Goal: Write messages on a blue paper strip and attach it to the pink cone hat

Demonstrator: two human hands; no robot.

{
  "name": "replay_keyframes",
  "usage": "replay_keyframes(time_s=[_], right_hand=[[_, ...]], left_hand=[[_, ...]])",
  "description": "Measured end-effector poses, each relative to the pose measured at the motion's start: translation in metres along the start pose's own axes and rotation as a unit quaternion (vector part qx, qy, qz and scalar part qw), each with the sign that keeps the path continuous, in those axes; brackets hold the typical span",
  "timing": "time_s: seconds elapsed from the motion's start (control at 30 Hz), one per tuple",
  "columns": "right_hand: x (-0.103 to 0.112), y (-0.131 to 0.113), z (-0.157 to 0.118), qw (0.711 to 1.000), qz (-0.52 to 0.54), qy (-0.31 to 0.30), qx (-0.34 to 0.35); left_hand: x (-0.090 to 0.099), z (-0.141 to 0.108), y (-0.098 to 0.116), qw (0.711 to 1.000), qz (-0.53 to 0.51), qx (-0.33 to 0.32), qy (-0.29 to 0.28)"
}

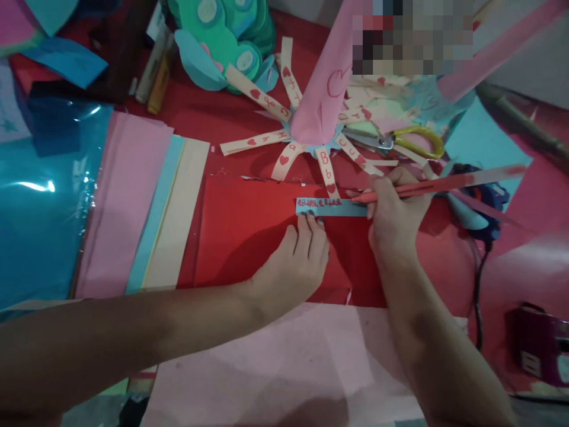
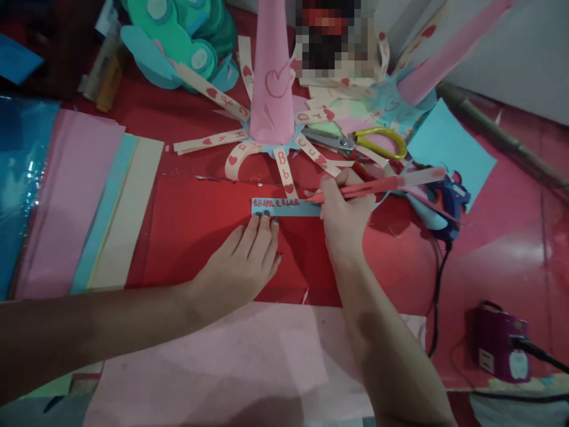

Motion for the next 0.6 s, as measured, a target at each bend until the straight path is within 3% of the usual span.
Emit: replay_keyframes(time_s=[0.23, 0.47, 0.6], right_hand=[[0.011, 0.003, 0.008, 0.992, 0.053, -0.109, -0.021], [0.010, 0.001, 0.000, 0.995, 0.087, -0.005, 0.046], [0.008, -0.002, -0.003, 0.997, 0.002, -0.015, 0.077]], left_hand=[[0.000, 0.000, -0.001, 1.000, -0.004, 0.002, 0.007], [-0.001, -0.002, 0.001, 1.000, -0.016, 0.007, -0.015], [0.001, -0.003, 0.003, 0.999, 0.014, 0.019, -0.027]])
Point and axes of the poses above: each hand's wrist, its own z-axis towards the middle knuckle, its own x-axis out of the back of the hand, y = z × x, the point moved 2 cm from there along z, towards the middle knuckle, and after that the axes turned 11 degrees about -x, right-handed, at the moved point
